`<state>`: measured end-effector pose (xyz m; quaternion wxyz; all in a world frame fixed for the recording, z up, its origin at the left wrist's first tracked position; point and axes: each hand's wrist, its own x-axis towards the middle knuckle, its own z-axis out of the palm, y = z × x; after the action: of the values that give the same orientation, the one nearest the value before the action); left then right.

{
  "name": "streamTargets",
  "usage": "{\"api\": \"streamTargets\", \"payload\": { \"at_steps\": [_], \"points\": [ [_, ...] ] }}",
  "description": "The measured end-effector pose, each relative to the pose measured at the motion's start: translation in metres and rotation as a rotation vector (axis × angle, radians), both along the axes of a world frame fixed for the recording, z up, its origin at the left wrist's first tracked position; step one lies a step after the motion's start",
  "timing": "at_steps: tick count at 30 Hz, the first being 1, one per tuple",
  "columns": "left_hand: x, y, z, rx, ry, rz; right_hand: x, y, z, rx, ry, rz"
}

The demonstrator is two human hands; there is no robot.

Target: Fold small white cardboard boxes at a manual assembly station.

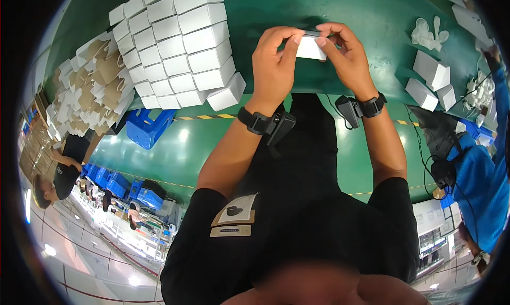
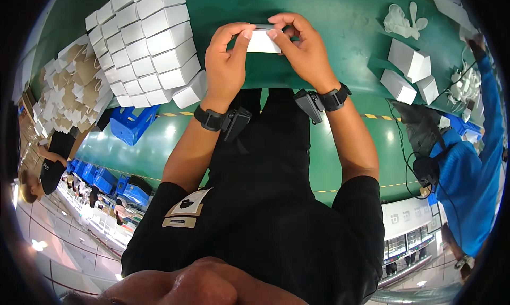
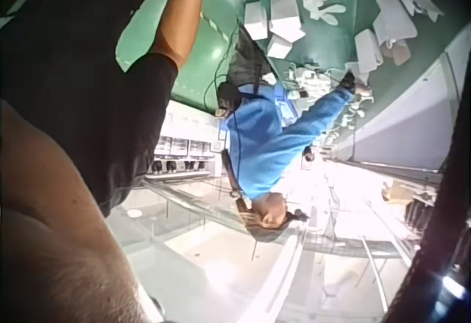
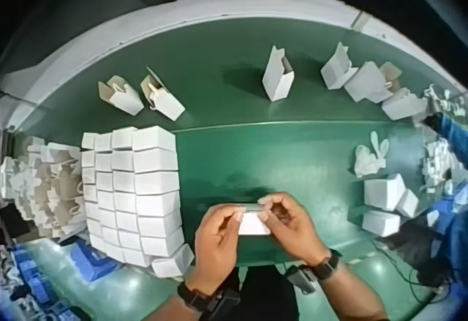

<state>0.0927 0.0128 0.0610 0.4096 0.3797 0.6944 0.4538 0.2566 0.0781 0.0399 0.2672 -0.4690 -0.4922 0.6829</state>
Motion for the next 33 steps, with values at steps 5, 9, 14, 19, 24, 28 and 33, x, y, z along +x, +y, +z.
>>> {"api": "streamTargets", "payload": {
  "at_steps": [5,9,14,19,24,28,33],
  "points": [
    [0.003,0.004,-0.017,0.05,-0.215,0.139,0.001,0.002,-0.007,-0.056,-0.1,0.068],
    [0.014,0.001,-0.03,0.054,-0.12,0.251,-0.018,-0.006,-0.005,0.035,-0.13,-0.047],
    [0.002,-0.079,0.025,-0.043,-0.252,0.017,-0.012,-0.017,-0.008,-0.053,-0.091,-0.113],
    [-0.051,-0.181,0.016,-0.571,-0.884,0.334,-0.065,0.019,-0.015,-0.058,0.021,-0.142],
    [-0.062,-0.167,0.013,-0.322,-0.898,0.66,-0.138,0.078,-0.026,0.094,0.036,-0.162],
    [-0.061,-0.162,0.001,-0.198,-0.834,0.736,-0.169,0.096,-0.023,0.052,0.042,-0.143],
    [-0.058,-0.166,-0.009,-0.113,-0.853,0.78,-0.187,0.094,-0.032,-0.03,0.131,-0.152]
  ]
}}
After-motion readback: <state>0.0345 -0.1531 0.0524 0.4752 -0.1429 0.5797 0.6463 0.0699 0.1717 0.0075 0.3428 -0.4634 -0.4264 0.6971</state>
